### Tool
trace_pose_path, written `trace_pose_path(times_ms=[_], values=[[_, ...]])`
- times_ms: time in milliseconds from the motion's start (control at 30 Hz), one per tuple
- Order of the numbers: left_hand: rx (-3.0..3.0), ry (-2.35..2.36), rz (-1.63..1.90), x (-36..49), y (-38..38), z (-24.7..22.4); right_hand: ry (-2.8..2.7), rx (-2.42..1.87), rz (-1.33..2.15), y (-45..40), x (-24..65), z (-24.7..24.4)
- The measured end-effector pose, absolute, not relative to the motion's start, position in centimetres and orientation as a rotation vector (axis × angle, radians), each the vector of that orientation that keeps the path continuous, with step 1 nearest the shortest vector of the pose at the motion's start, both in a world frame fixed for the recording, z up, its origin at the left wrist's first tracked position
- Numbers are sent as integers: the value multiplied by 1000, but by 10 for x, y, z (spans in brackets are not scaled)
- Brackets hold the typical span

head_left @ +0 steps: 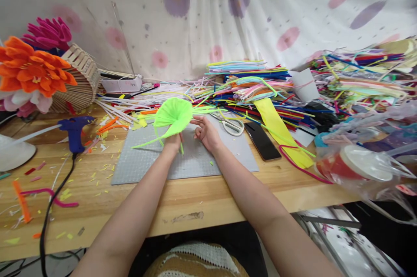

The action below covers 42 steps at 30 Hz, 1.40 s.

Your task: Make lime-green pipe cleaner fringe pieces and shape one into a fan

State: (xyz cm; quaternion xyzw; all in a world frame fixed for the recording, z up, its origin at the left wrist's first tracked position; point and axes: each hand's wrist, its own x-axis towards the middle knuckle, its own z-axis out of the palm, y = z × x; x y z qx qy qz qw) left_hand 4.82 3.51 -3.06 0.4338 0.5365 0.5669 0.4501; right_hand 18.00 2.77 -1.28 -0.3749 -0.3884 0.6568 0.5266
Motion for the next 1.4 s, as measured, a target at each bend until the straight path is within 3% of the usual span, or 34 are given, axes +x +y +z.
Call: trace_pose_path(times_ms=[200, 300, 633, 833, 1067, 1167, 1267, 1400], values=[[862, 1113, 1463, 51, 29, -24, -1603, -1080, 1249, 13, 157, -23], [905, 1152, 1376, 54, 27, -22, -1665, -1181, 1134, 14, 152, -25], [1076, 1022, 1217, 51, 24, -23, -1260, -1061, 1687, 22, 168, -19], [1120, 1339, 1334, 56, 20, -18, -1518, -1190, 1363, 22, 163, -25], [857, 1082, 1475, 60, 20, -21, -1696, -1276, 1125, 21, 162, -27], [727, 860, 1369, 53, 23, -20, -1621, -1129, 1301, 23, 170, -26], [782, 692, 1043, 44, 23, -14, -1530, -876, 1665, 25, 183, -21], [825, 628, 979, 41, 19, -5, -1309, -711, 2052, 28, 198, -14]])
